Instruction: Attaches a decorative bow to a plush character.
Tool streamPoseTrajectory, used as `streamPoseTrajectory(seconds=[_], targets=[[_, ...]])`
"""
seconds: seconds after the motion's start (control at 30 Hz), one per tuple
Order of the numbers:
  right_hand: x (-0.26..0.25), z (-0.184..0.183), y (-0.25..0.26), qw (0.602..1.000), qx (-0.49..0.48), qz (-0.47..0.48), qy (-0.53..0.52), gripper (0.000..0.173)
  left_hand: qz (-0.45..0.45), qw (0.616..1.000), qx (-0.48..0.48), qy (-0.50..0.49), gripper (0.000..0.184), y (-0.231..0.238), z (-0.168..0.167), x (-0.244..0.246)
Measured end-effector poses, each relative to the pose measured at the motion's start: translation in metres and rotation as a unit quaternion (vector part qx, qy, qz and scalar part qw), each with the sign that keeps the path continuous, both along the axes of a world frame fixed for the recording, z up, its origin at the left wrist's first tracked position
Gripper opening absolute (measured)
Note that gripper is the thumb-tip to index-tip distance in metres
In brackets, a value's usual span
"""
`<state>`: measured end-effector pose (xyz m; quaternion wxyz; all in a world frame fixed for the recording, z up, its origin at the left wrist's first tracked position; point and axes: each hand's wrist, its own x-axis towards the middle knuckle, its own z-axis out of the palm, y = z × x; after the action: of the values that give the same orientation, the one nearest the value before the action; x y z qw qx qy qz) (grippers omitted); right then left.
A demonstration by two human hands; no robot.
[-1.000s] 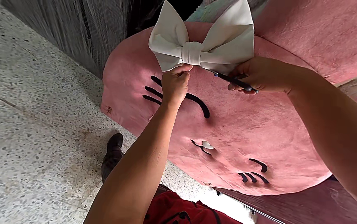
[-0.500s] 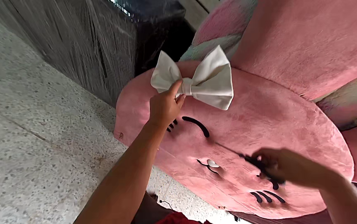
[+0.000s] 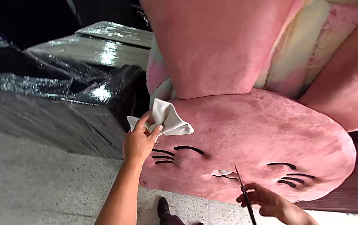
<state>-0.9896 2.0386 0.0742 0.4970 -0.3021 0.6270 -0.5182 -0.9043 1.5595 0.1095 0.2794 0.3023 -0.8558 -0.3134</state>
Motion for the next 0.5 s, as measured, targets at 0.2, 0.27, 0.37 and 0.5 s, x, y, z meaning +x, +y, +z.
streamPoseTrajectory(seconds=[0.2,0.27,0.37,0.5], targets=[[-0.031,0.016,-0.137,0.962,0.073,-0.18,0.192,0.038,-0.117,0.989,0.049,-0.074,0.044,-0.045,0.068,-0.048],[-0.034,0.025,-0.191,0.927,0.115,-0.253,0.25,0.037,-0.16,0.979,0.076,-0.102,0.034,-0.055,0.076,-0.06],[-0.031,0.041,-0.251,0.906,0.123,-0.271,0.301,0.05,-0.19,0.97,0.041,-0.148,0.024,-0.059,0.091,-0.07],[-0.029,0.049,-0.291,0.878,0.185,-0.263,0.355,0.037,-0.244,0.944,-0.073,-0.209,0.014,-0.056,0.107,-0.079]])
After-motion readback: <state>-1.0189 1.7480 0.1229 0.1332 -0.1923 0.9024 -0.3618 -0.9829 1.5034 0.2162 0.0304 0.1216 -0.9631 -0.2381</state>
